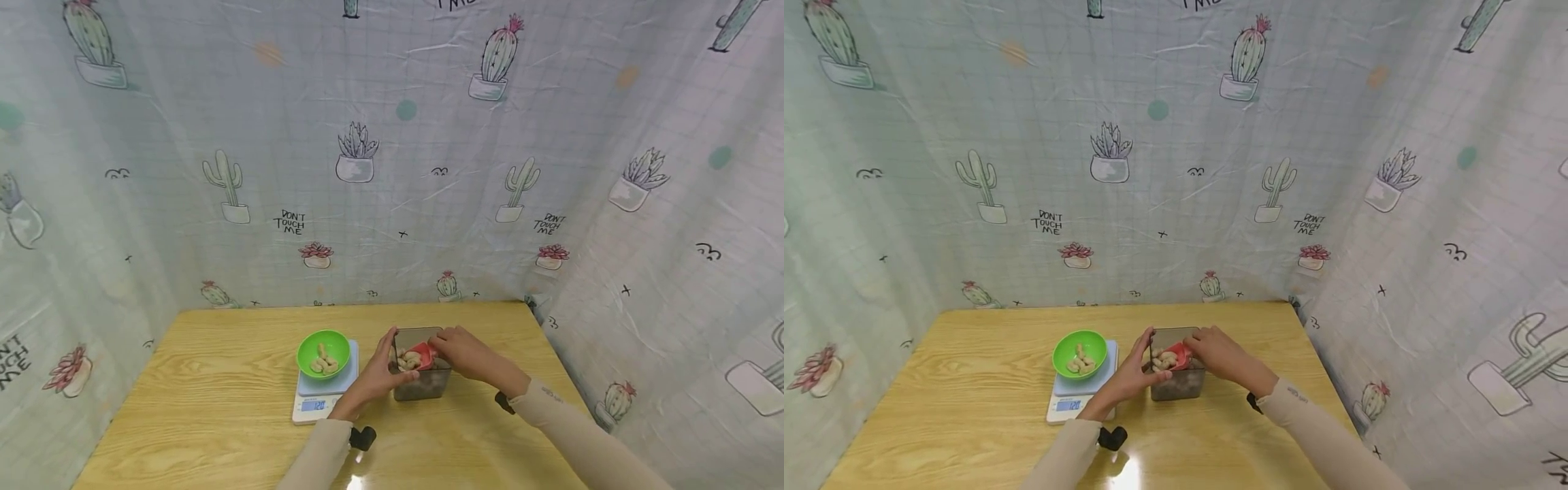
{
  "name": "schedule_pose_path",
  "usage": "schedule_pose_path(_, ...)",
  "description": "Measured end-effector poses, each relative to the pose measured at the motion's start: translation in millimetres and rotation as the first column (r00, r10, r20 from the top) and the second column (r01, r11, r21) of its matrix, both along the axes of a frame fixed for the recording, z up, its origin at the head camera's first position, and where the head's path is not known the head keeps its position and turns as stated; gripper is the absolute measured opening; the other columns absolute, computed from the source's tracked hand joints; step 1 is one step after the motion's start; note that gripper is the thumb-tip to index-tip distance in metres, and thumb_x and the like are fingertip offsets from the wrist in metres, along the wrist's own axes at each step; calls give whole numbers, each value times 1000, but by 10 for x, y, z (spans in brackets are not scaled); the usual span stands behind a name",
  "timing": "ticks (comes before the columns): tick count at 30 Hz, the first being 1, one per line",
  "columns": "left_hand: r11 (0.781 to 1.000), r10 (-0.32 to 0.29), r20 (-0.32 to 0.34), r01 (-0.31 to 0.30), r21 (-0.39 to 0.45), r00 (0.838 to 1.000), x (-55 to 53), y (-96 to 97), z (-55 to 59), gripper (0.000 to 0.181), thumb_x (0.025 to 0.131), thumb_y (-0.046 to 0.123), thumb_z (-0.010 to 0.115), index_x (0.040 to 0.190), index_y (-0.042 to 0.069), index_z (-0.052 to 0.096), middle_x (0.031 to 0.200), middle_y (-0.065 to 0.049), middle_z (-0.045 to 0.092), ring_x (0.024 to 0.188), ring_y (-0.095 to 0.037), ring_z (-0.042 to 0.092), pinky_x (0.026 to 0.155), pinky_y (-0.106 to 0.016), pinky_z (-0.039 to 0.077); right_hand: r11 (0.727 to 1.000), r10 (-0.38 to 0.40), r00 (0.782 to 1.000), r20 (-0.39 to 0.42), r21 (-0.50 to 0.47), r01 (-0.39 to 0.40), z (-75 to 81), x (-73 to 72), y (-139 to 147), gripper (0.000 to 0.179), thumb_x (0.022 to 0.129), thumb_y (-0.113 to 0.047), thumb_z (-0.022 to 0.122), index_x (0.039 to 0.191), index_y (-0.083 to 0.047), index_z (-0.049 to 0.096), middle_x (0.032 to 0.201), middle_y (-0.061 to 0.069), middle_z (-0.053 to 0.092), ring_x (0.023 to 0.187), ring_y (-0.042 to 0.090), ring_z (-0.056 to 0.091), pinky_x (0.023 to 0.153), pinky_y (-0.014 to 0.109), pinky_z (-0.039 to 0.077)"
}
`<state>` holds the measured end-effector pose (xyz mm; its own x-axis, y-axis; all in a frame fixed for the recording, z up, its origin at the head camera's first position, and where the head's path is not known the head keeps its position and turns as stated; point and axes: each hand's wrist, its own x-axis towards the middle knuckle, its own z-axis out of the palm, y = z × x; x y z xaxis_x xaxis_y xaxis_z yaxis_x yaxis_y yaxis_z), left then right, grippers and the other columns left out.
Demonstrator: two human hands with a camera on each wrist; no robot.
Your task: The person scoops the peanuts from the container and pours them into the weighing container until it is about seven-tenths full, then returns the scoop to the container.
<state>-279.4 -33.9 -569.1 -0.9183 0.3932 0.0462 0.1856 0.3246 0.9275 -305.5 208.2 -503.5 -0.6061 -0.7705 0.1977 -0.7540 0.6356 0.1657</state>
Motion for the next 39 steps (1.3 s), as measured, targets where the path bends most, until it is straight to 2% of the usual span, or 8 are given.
schedule_pose_path(4,1000,-2,-6,2,-2,1000,-6,-12,-2,106,83,50,75,158,36,1,167,-6,3,148,-41,23,106,-56,41,999,-5,1000,-2,-46,5,-26,25,12,8,94,-21,66,102,-19,64,89,-4,63,76,14,56,67,30,39)
schedule_pose_path(8,1000,3,-9,-3,-1,1000,-11,-11,-11,107,82,51,75,158,35,1,167,-7,4,147,-42,24,106,-57,41,993,-8,1000,-5,-118,8,-44,51,57,13,92,-17,68,104,-17,64,89,-3,63,79,16,57,71,34,44)
schedule_pose_path(15,1000,5,2,-5,-3,1000,8,-9,12,106,82,52,74,158,38,1,167,-7,2,148,-44,20,108,-61,38,963,-28,991,133,-263,62,-93,88,180,15,96,-13,61,111,-12,63,92,-1,62,85,17,57,80,39,49)
schedule_pose_path(20,1000,4,-5,-4,-13,1000,13,-13,11,106,82,55,73,157,39,1,167,-7,1,150,-43,17,109,-64,34,945,-13,992,129,-323,54,-162,84,212,18,97,-12,60,114,-10,63,100,2,65,93,20,61,83,41,51)
schedule_pose_path(23,1000,8,-5,-8,-18,1000,17,-12,5,106,81,57,73,158,38,1,167,-7,1,150,-43,16,109,-65,32,938,-10,993,120,-342,51,-201,74,219,19,97,-12,60,115,-10,62,101,3,66,94,21,61,83,42,51)
schedule_pose_path(28,1000,12,-11,-13,-24,1000,18,-18,7,107,81,58,73,158,35,2,167,-9,2,149,-44,17,109,-66,31,930,-12,988,153,-361,67,-209,68,216,18,98,-14,57,115,-10,62,103,3,66,95,21,62,84,42,51)
schedule_pose_path(33,999,18,-1,-18,-38,1000,25,-14,19,109,81,58,73,158,35,0,167,-9,2,149,-44,18,110,-65,31,910,-13,982,188,-406,90,-199,83,225,19,99,-16,57,115,-10,63,103,3,68,96,21,63,85,44,51)
schedule_pose_path(39,999,22,-4,-22,-49,1000,39,-2,30,113,80,59,73,159,32,-2,167,-8,0,150,-41,18,113,-62,30,894,-54,977,208,-426,140,-223,93,253,21,100,-18,55,117,-10,63,109,5,69,102,23,64,90,46,51)
